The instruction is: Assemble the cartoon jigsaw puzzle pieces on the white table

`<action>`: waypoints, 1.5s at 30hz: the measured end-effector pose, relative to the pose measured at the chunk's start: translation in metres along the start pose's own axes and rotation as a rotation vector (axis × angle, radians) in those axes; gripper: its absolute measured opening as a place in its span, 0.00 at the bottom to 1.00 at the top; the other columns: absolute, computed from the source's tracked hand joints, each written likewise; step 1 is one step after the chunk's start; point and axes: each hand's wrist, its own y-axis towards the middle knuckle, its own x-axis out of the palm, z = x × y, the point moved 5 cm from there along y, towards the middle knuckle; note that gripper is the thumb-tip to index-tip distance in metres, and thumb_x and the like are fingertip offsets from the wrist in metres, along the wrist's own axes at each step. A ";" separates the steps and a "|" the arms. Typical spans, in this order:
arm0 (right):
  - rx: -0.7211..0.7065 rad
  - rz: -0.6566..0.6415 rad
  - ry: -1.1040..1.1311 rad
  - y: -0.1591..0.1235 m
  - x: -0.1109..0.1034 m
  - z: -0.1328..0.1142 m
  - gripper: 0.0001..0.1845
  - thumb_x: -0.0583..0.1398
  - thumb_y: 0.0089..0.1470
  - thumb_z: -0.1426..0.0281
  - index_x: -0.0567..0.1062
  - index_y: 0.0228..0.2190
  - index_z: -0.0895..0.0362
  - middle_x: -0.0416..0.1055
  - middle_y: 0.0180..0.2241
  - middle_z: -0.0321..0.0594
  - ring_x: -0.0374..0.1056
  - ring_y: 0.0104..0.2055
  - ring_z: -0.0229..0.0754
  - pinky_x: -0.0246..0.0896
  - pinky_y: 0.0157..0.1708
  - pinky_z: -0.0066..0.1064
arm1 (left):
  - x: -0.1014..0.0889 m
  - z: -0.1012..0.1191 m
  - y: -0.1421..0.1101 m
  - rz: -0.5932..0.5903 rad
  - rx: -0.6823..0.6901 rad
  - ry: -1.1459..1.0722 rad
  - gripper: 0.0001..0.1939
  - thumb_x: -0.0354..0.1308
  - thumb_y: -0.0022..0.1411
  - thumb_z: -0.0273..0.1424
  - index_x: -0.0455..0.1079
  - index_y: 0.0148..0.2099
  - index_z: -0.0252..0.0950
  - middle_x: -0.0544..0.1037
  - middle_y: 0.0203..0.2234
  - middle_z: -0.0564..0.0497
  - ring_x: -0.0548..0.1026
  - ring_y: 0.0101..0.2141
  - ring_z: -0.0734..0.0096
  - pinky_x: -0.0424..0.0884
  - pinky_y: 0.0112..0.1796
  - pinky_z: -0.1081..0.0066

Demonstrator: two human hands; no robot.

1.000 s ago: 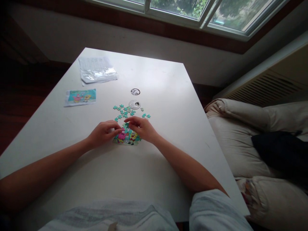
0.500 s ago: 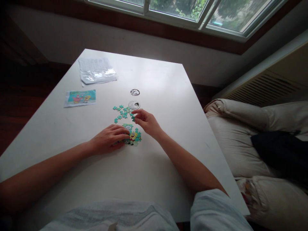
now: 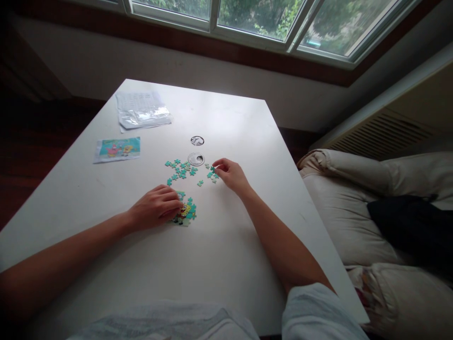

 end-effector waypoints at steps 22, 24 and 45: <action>-0.345 -0.223 -0.365 -0.017 0.063 -0.050 0.10 0.60 0.56 0.78 0.79 0.36 0.54 0.74 0.36 0.37 0.67 0.34 0.35 0.59 0.37 0.26 | 0.005 -0.003 0.006 -0.005 -0.083 0.031 0.12 0.48 0.74 0.33 0.74 0.46 0.39 0.76 0.39 0.48 0.70 0.38 0.66 0.66 0.42 0.64; -0.385 -0.220 -0.387 -0.008 0.061 -0.052 0.10 0.60 0.58 0.77 0.79 0.37 0.54 0.74 0.37 0.38 0.68 0.35 0.35 0.59 0.39 0.27 | 0.005 -0.003 0.008 0.005 -0.083 0.035 0.12 0.48 0.74 0.33 0.74 0.47 0.39 0.76 0.39 0.47 0.70 0.39 0.66 0.66 0.43 0.64; -0.471 -0.126 -0.523 0.062 0.073 -0.034 0.09 0.61 0.59 0.73 0.80 0.40 0.53 0.73 0.40 0.42 0.66 0.45 0.44 0.59 0.47 0.34 | 0.007 0.012 0.011 -0.048 -0.091 0.052 0.12 0.49 0.73 0.32 0.70 0.54 0.39 0.75 0.49 0.46 0.72 0.48 0.61 0.69 0.50 0.59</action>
